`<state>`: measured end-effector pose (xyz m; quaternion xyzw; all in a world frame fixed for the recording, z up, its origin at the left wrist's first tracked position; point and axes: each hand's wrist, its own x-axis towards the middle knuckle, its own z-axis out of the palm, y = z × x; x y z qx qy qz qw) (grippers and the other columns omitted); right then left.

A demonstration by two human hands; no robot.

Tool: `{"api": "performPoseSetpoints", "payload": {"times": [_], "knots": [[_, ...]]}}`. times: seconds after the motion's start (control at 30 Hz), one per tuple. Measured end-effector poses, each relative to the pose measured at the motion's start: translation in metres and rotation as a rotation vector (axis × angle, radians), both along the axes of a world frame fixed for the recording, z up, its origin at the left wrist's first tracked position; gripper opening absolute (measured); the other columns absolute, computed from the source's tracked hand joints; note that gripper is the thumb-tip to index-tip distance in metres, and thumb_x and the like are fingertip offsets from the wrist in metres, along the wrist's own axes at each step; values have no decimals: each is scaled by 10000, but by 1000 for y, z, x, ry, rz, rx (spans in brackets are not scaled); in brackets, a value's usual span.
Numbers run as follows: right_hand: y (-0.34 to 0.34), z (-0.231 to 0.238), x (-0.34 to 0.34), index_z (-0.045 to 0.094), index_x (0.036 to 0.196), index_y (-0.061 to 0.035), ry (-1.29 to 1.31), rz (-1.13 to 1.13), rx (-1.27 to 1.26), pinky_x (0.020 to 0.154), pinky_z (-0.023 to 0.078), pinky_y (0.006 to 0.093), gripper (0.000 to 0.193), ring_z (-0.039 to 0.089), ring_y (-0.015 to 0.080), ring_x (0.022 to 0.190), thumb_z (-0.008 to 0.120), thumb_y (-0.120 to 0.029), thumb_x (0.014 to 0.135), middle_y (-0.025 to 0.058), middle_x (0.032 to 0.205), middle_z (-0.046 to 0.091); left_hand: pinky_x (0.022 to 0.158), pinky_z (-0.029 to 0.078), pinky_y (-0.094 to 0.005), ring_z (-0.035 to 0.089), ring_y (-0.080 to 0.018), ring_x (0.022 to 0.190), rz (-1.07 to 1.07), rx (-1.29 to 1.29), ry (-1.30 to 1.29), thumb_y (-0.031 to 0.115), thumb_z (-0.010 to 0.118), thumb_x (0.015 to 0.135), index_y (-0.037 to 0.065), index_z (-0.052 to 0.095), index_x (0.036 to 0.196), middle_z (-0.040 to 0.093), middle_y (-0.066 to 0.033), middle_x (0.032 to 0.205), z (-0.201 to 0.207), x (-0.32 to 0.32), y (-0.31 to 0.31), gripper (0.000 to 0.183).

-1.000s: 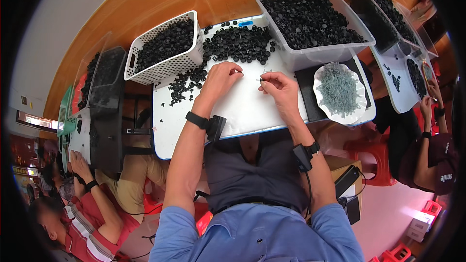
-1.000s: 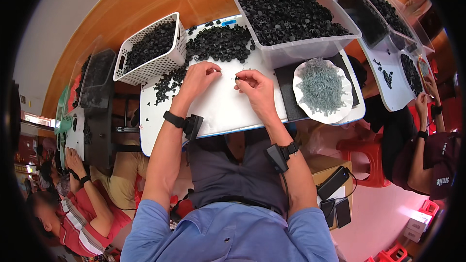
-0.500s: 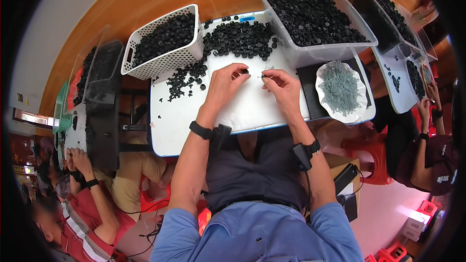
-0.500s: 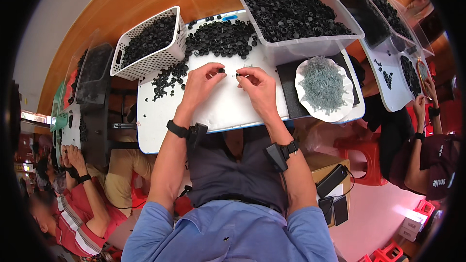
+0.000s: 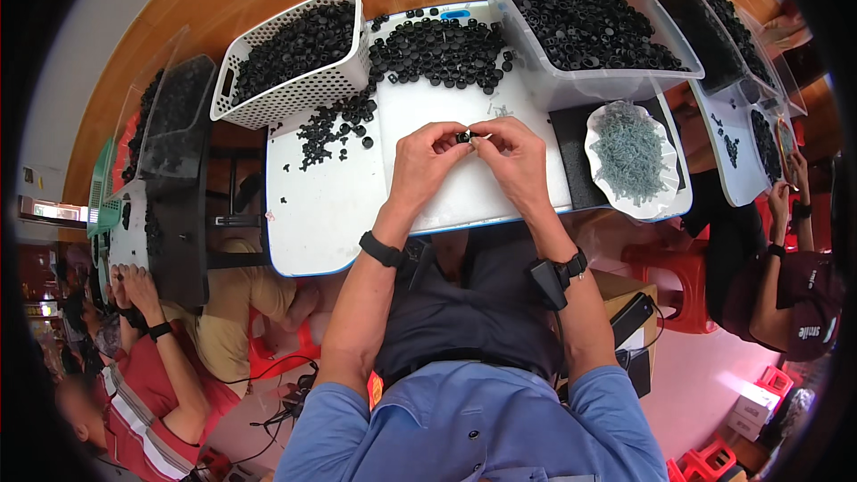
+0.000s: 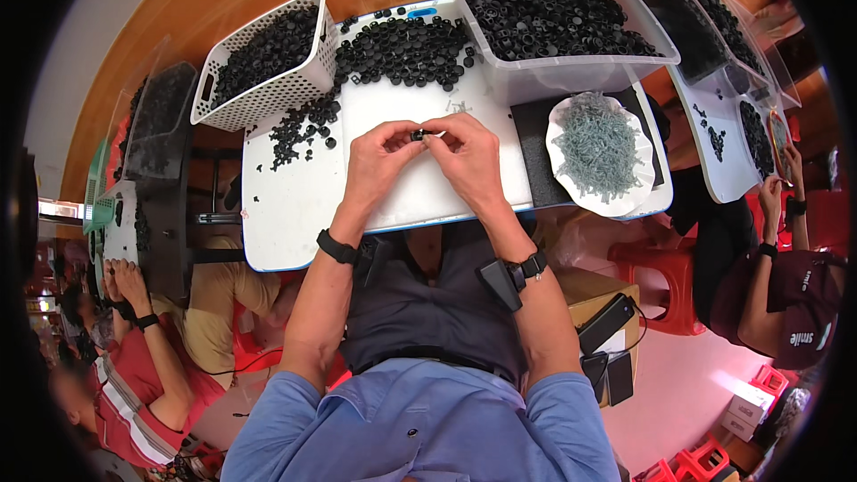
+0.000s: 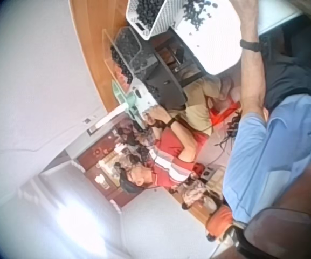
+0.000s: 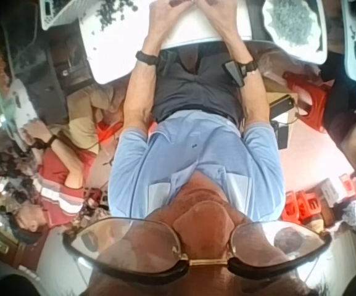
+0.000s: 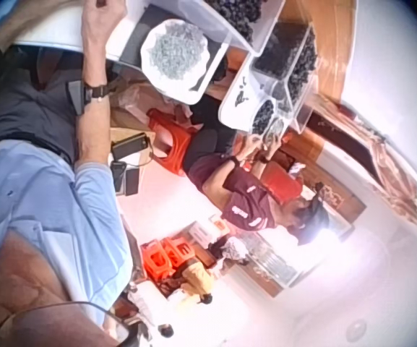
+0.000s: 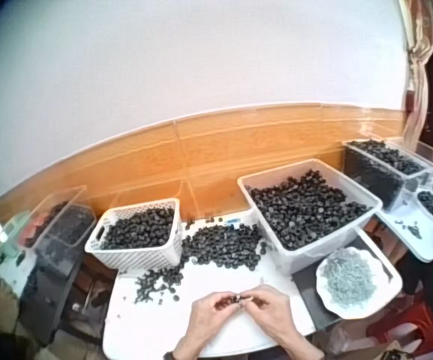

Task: The person is assembling small black plastic components by hand on a white table.

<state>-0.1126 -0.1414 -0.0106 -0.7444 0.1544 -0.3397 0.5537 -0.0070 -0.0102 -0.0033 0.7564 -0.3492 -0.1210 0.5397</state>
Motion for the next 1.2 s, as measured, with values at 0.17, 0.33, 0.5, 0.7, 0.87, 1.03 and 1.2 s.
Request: {"api": "performPoseSetpoints", "payload": {"times": [0.17,0.33,0.5,0.7,0.87,1.03,1.2], "knots": [[1,1,1,788,1028,-26,35,-9,-34,634,529,259,200,663,130,704,730,-10,837,91,926,717,690,527,-257,622,-101,734,-25,25,-17,106,826,852,11,768,1103,707,-40,849,3,0,1,275],[2,0,2,786,1026,-24,57,-4,-58,624,526,267,192,664,133,696,736,-13,841,95,927,719,713,533,-251,632,-96,765,-35,16,-32,89,816,858,11,753,1144,714,-39,865,-1,1,1,303],[1,-5,2,783,1017,-12,100,-20,59,617,520,266,170,666,129,686,759,-22,849,100,900,735,740,546,-259,665,-105,805,-13,40,60,92,801,874,4,738,1165,741,-59,899,5,0,0,311],[0,-9,5,778,1019,15,58,-5,135,622,523,252,150,691,117,697,750,-4,873,92,881,749,780,560,-272,703,-131,861,-30,30,89,95,771,901,-4,737,1164,766,-80,957,0,4,3,283],[0,-9,5,776,1018,23,48,4,131,627,526,250,141,698,113,706,740,1,884,89,876,750,791,565,-278,717,-140,871,-51,9,64,97,764,906,-6,733,1171,778,-99,981,-5,6,3,286],[-1,-10,4,777,1011,24,52,-1,140,630,525,248,134,694,105,707,740,-6,885,90,872,751,765,589,-301,753,-186,827,-40,21,51,95,752,900,-4,730,1145,783,-135,934,0,4,2,266],[0,-8,5,781,1001,20,61,-6,168,629,517,242,126,684,93,703,738,-16,888,78,836,752,764,592,-302,760,-190,835,-46,-4,53,97,749,901,-4,724,1144,783,-140,937,-4,4,2,264]]}}
